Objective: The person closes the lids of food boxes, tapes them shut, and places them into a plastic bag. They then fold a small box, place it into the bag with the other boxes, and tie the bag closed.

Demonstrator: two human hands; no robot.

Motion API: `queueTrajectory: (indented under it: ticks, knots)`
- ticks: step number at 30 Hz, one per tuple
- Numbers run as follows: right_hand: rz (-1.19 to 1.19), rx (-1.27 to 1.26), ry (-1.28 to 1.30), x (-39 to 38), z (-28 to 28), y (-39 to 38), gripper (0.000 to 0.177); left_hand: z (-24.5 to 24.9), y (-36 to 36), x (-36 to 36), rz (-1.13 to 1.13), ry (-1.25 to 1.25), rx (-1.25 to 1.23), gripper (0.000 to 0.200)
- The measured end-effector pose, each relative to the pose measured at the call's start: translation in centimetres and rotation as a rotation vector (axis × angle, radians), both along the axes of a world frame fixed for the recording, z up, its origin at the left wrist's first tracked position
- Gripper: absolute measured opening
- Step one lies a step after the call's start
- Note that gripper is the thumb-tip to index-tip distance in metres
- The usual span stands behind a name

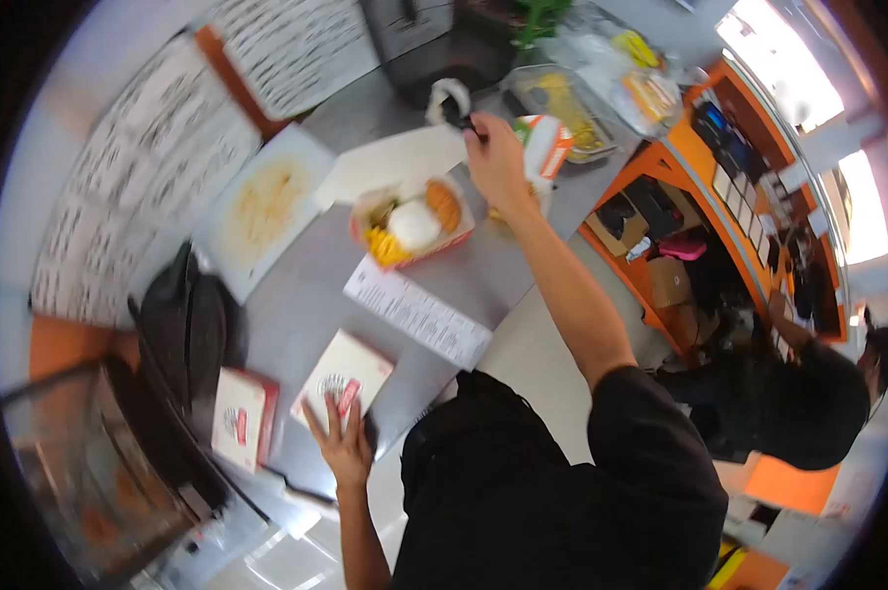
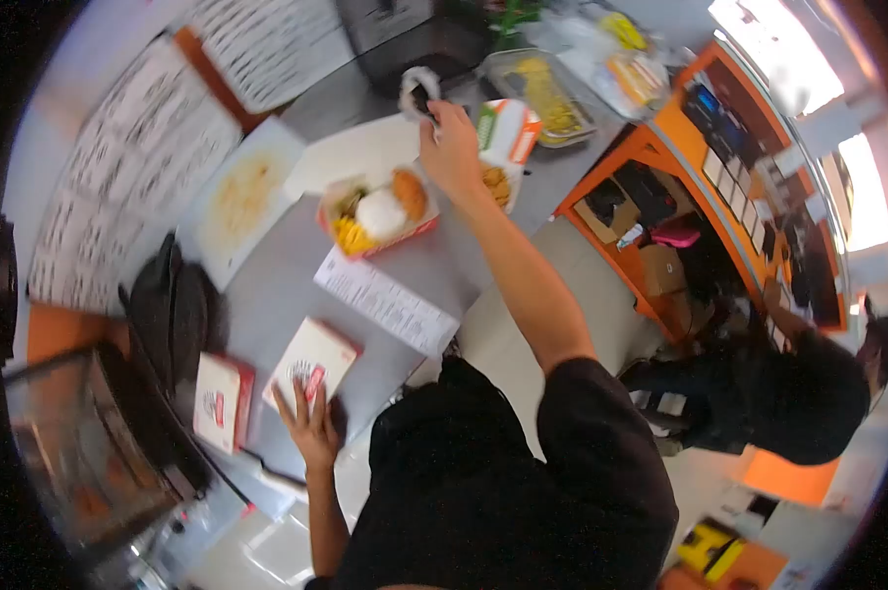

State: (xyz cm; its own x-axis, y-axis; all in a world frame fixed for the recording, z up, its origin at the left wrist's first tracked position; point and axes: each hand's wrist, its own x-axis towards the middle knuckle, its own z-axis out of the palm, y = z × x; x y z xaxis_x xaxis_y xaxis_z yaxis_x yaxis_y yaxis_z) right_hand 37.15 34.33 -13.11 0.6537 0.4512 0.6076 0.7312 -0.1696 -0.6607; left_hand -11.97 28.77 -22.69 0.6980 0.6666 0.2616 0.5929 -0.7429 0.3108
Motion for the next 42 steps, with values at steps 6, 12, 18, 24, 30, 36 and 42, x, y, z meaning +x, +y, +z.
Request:
queueTrajectory:
  ticks: [6, 12, 18, 24, 30, 36, 42]
  knots:
    - [-0.075, -0.793, -0.013, 15.1, -5.5, 9.7, 0.036, -0.5, 0.5, -0.6, -0.069, 0.083, 0.012, 0.042]
    - [0.033, -0.83, 0.361, 18.5, -4.8, 10.6, 0.038, 2.5, -0.8, 2.1, -0.118, 0.14, 0.034, 0.048]
    - [0.126, -0.793, 0.499, 19.1, -3.4, 10.5, 0.039, -5.2, 4.4, -3.8, -0.229, 0.156, 0.372, 0.046]
    - [0.116, -0.905, 0.387, 17.4, -0.9, 7.2, 0.044, -3.4, 3.1, -2.8, -0.164, 0.211, 0.272, 0.047]
    - [0.086, -0.834, 0.445, 16.1, -4.1, 6.4, 0.043, -0.5, -0.2, -0.1, -0.021, 0.09, -0.022, 0.043]
    - [0.051, -0.344, 0.908, 13.8, -2.4, 4.6, 0.032, 0.3, -0.3, 0.4, 0.001, 0.08, 0.002, 0.039]
    - [0.243, 0.005, 1.168, 13.2, -8.3, 4.3, 0.021, 0.7, -0.8, 0.8, 0.046, 0.068, -0.047, 0.038]
